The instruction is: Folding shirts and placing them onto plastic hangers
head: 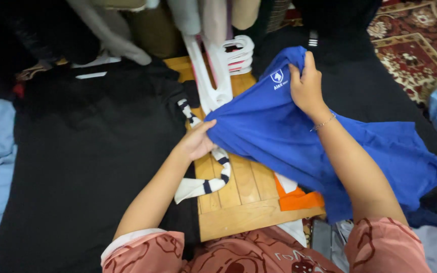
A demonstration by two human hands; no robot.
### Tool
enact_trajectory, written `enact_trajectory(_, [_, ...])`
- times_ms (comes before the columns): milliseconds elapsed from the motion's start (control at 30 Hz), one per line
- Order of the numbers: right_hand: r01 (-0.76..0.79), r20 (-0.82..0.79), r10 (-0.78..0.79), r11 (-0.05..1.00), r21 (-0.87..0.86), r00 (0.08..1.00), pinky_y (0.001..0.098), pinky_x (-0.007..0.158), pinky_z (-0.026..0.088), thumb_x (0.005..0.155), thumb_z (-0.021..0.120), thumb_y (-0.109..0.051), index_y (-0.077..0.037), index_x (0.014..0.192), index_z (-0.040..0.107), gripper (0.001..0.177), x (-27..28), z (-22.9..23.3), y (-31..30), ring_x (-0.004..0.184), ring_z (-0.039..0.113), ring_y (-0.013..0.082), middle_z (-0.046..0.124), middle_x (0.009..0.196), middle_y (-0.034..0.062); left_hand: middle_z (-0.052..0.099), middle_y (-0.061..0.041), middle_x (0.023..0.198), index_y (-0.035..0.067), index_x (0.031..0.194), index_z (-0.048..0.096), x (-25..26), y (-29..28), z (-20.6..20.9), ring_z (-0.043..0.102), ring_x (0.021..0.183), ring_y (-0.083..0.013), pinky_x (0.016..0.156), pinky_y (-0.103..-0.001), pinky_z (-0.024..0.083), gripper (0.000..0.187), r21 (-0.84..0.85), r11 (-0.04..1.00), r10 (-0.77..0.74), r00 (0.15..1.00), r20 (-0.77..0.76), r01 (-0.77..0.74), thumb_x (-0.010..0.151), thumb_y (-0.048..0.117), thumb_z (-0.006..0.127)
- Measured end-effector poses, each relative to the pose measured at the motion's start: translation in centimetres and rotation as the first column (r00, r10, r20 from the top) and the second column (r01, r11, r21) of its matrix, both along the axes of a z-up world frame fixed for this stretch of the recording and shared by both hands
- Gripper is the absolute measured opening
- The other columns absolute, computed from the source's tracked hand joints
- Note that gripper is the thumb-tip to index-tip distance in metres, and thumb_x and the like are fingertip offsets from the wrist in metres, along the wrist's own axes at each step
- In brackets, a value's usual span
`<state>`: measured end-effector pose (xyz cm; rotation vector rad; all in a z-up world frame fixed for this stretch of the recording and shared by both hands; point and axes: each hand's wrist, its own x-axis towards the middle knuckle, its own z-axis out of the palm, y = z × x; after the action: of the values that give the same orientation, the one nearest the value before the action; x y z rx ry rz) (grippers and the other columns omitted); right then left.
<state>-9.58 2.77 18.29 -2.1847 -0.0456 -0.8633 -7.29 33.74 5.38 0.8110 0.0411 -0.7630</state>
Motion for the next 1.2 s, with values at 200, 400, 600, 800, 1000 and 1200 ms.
enact_trajectory(200, [-0.265, 0.142, 0.263, 0.964, -0.007, 0.954, 0.0334, 0.082, 0.05, 0.105, 0.055, 0.001, 0.006, 0.122, 0.054, 0.018, 2.8, 2.2, 4.0, 0.086, 0.061, 0.0227, 0.065, 0.103, 0.0158, 0.069, -0.016, 0.113, -0.003, 0.127, 0.06, -1.2, 8.3, 8.1, 0.065, 0.09, -0.0207, 0.086, -0.033, 0.054, 0.035, 0.226, 0.944, 0.176, 0.945, 0.275, -0.242, 0.098, 0.018, 0.061])
enact_trajectory(400, [-0.329, 0.247, 0.294, 0.938, 0.114, 0.923, 0.0292, 0.085, 0.049, 0.106, 0.056, 0.005, 0.005, 0.119, 0.058, 0.014, 4.7, 2.6, 3.1, 0.09, 0.06, 0.0192, 0.066, 0.108, 0.0141, 0.062, -0.015, 0.141, 0.0, 0.145, 0.052, 0.3, 15.5, 15.4, 0.06, 0.127, -0.0236, 0.114, -0.033, 0.042, 0.05, -0.229, 0.876, 0.482, 0.733, 0.48, -0.425, 0.097, 0.012, 0.059])
enact_trajectory(600, [-0.073, -0.064, 0.099, 0.94, 0.334, 0.993, 0.0417, 0.076, 0.053, 0.099, 0.084, -0.018, -0.005, 0.124, 0.059, 0.038, 5.5, -4.3, -2.3, 0.089, 0.062, 0.0255, 0.063, 0.098, 0.0125, 0.054, -0.034, 0.131, 0.003, 0.15, 0.041, 4.7, 20.6, 4.5, 0.054, 0.126, -0.0501, 0.107, -0.059, 0.046, 0.077, 0.332, 0.241, 0.216, 0.384, 0.898, -0.912, 0.084, -0.002, 0.081])
enact_trajectory(800, [0.191, -0.547, -0.155, 0.982, 0.009, 0.822, 0.0434, 0.086, 0.055, 0.095, 0.079, -0.062, -0.017, 0.135, 0.06, 0.063, 6.9, -15.9, -12.9, 0.11, 0.067, 0.0279, 0.071, 0.117, 0.0088, 0.075, -0.017, 0.091, 0.018, 0.097, 0.076, 0.4, 21.1, -0.5, 0.071, 0.1, -0.0392, 0.083, -0.051, 0.057, 0.061, 0.845, -0.19, -0.146, 0.865, 0.48, -0.5, 0.1, 0.072, 0.048])
enact_trajectory(1000, [0.166, -0.652, -0.177, 0.983, -0.08, 0.737, 0.0475, 0.085, 0.054, 0.097, 0.069, -0.072, -0.017, 0.101, 0.079, 0.056, 0.9, -11.8, -8.0, 0.104, 0.07, 0.0411, 0.076, 0.097, 0.0166, 0.075, -0.025, 0.107, 0.004, 0.111, 0.078, -1.4, 18.4, 0.5, 0.071, 0.106, -0.045, 0.088, -0.06, 0.055, 0.096, 0.907, -0.343, -0.288, 0.947, 0.145, -0.244, 0.088, 0.09, 0.041])
enact_trajectory(1200, [-0.052, -0.462, 0.194, 0.952, 0.302, 0.865, 0.0263, 0.069, 0.041, 0.095, 0.077, -0.031, -0.018, 0.102, 0.072, 0.015, 3.0, -15.0, -9.4, 0.077, 0.052, 0.0115, 0.057, 0.08, -0.0035, 0.072, -0.025, 0.08, 0.007, 0.093, 0.066, 1.3, 18.9, -3.8, 0.075, 0.069, -0.0321, 0.056, -0.039, 0.061, 0.038, 0.859, 0.183, -0.198, 0.838, 0.508, -0.478, 0.1, 0.044, 0.061])
